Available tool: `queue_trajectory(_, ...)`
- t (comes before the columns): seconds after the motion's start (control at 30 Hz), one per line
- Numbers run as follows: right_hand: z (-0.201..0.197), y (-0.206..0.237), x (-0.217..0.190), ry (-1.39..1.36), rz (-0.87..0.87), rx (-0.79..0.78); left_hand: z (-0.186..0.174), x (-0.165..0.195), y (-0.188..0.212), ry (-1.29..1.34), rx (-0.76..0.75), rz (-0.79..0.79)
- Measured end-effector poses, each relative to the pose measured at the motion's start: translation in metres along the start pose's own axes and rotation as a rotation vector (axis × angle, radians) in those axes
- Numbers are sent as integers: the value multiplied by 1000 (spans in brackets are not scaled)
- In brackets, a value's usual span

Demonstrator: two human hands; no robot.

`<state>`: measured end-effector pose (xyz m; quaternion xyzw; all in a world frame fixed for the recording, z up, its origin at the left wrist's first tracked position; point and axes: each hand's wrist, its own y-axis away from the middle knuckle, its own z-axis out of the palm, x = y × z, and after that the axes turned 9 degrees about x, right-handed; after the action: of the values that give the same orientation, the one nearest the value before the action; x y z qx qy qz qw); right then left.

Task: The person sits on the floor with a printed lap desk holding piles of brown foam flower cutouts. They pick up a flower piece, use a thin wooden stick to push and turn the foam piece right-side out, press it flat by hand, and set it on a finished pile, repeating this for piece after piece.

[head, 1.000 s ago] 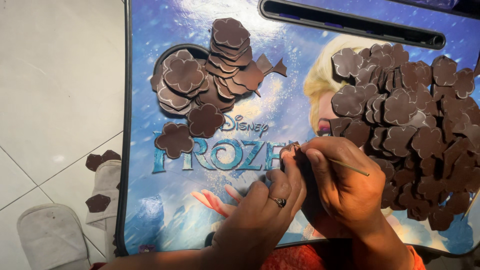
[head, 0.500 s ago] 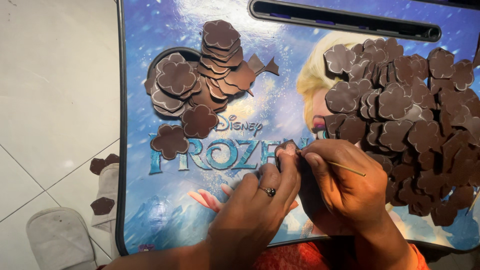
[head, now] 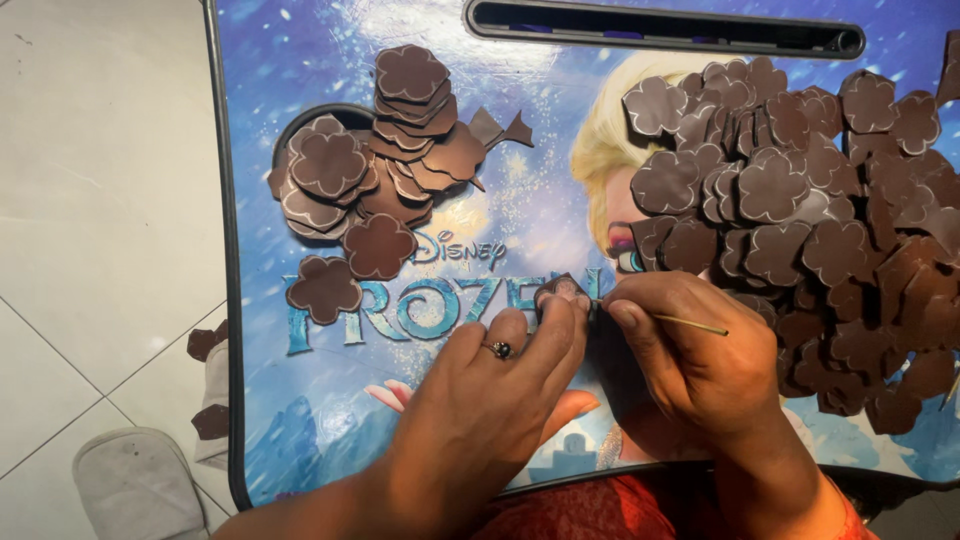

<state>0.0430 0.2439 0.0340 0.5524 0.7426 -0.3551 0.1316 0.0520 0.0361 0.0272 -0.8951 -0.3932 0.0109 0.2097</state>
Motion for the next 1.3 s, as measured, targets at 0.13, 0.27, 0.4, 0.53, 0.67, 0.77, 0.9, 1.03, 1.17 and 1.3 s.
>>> queue_trajectory(0.13, -1, 2, -2, -41, 2, -18, -2, -4, -2, 21, -30, 28)
queue_trajectory(0.27, 0, 3, -3, -74, -39, -26, -2, -12, -4, 152, -45, -20)
queue_trajectory(0.4, -1, 3, -3, -101, -6, -42, 0, -18, -7, 231, 22, -15)
queue_trajectory(0.53, 0, 3, -3, -121, -41, -53, 2, -20, -9, 276, 75, -23)
queue_trajectory(0.67, -1, 2, -3, -132, -59, -55, 3, -22, -12, 294, 141, -11)
queue_trajectory(0.77, -2, 2, -3, -137, -38, -64, 5, -22, -14, 235, 126, 7)
queue_trajectory(0.9, -2, 2, -3, -116, -33, -35, 7, -20, -15, 237, 159, -8)
queue_trajectory(1.03, -3, 1, -1, -76, -23, -25, 7, -19, -15, 233, 164, -21)
queue_trajectory(1.17, -3, 2, -1, -118, -5, -11, 7, -20, -15, 219, 134, -27)
queue_trajectory(1.3, -3, 3, -1, -111, -14, -18, 8, -20, -15, 224, 143, -20)
